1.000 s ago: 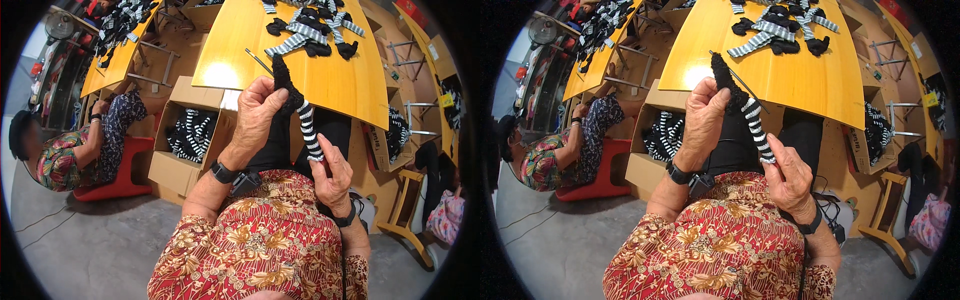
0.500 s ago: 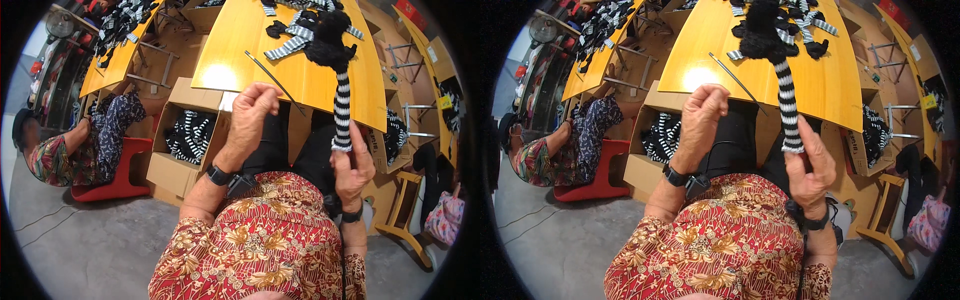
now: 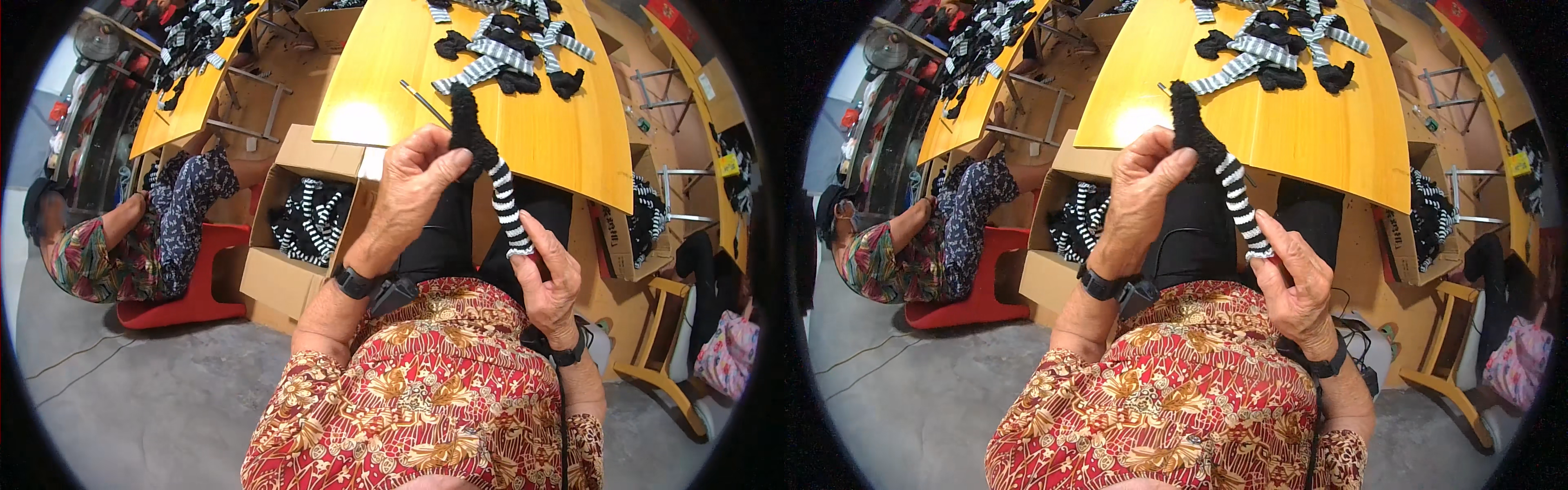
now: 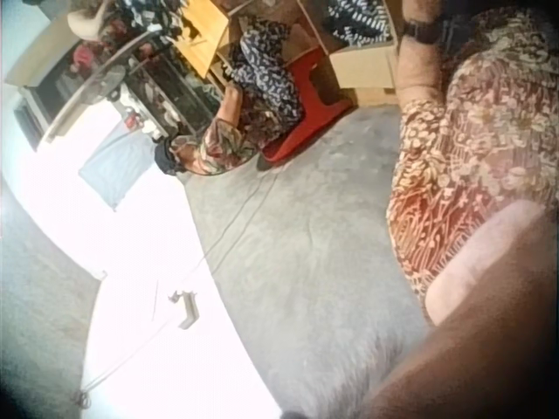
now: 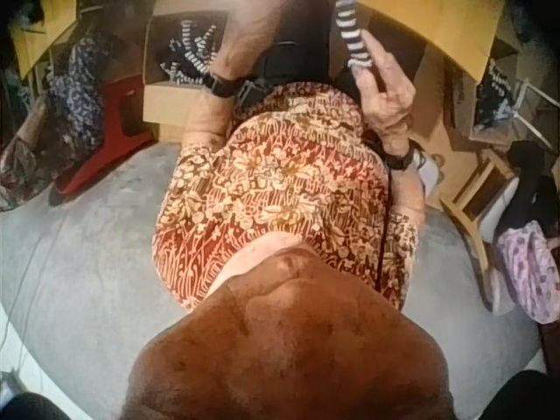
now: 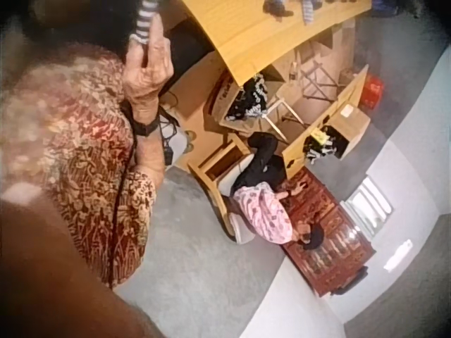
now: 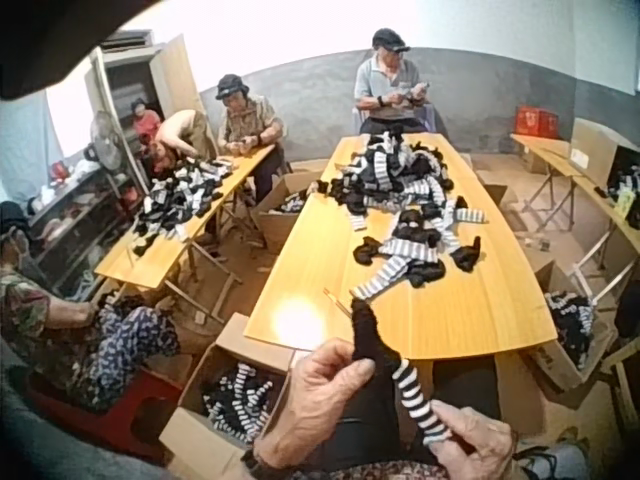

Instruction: The person sits at a table and uses a red-handled tool to sew the toe of a black and white striped sock. They repeatedly insert the tool into the fabric, pull it through, and adjust the sock to close the opening. The person handles multiple socks, picking them up from the table and placing them back down after working on them.

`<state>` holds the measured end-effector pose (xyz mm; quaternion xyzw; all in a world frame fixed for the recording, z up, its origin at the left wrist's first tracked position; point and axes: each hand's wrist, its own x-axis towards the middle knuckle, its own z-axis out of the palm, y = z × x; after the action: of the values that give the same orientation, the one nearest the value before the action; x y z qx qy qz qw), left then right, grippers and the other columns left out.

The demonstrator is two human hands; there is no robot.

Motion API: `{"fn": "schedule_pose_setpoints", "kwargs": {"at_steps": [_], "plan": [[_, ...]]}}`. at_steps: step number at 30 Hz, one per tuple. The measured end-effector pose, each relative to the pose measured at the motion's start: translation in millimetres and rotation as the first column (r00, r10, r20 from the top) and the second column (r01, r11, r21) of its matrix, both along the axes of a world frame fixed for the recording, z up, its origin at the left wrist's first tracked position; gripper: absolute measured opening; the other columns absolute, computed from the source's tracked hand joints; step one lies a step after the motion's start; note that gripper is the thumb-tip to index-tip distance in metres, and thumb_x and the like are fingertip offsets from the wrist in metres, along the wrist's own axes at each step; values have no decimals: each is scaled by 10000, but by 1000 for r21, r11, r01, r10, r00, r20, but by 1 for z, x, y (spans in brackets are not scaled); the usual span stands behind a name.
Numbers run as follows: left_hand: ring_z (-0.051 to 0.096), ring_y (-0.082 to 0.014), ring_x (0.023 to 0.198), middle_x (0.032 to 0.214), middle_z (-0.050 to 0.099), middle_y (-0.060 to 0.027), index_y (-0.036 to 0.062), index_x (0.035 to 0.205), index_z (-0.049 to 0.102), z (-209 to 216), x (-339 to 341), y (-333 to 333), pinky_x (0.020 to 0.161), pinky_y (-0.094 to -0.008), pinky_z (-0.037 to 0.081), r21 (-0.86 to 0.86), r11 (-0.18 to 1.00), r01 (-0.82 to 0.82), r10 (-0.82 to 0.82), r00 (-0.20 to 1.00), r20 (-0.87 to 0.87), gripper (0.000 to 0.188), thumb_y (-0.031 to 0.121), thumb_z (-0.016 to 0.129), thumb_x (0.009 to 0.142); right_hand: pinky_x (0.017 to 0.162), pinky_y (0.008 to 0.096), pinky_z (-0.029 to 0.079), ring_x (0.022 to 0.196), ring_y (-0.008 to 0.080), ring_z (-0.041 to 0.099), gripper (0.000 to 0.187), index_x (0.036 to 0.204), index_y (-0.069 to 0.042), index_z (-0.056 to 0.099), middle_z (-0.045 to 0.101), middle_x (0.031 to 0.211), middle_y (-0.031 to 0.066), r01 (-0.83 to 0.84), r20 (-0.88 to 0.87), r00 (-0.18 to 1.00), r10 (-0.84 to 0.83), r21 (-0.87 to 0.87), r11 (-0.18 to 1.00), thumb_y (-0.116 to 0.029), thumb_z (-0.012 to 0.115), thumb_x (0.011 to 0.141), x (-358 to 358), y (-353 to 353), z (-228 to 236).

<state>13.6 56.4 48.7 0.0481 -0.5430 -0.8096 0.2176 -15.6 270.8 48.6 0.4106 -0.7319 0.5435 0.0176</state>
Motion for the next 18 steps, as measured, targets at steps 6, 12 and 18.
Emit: {"fn": "schedule_pose_setpoints", "kwargs": {"at_steps": [6, 12, 18], "plan": [[566, -56, 795, 875, 630, 12, 26, 1074, 623, -1, -1, -16, 737, -205, 474, -96, 994, -58, 57, 998, -7, 166, 67, 637, 914, 554, 249, 419, 612, 112, 497, 494, 1254, 9, 586, 571, 783, 64, -28, -20, 999, 30, 86, 996, 76, 633, 766, -13, 7, 8], [577, -272, 1101, 1172, 612, -88, 194, 1178, 685, 12, 1, -46, 964, -363, 454, -832, 337, -440, 195, 898, -395, 665, -148, 569, 619, 540, 253, 400, 582, 102, 475, 508, 1229, -9, 615, 546, 722, 31, -168, 88, 984, 158, 132, 977, 62, 649, 726, -17, 17, 11], [631, -235, 1043, 1129, 674, -109, 132, 1032, 744, 28, 17, -64, 882, -331, 502, -927, 320, -194, -27, 977, -213, 365, -47, 641, 731, 583, 245, 431, 612, 105, 532, 497, 1210, -12, 630, 602, 759, 43, -246, 179, 959, 221, 135, 960, 27, 649, 714, -21, 21, 11]]}}
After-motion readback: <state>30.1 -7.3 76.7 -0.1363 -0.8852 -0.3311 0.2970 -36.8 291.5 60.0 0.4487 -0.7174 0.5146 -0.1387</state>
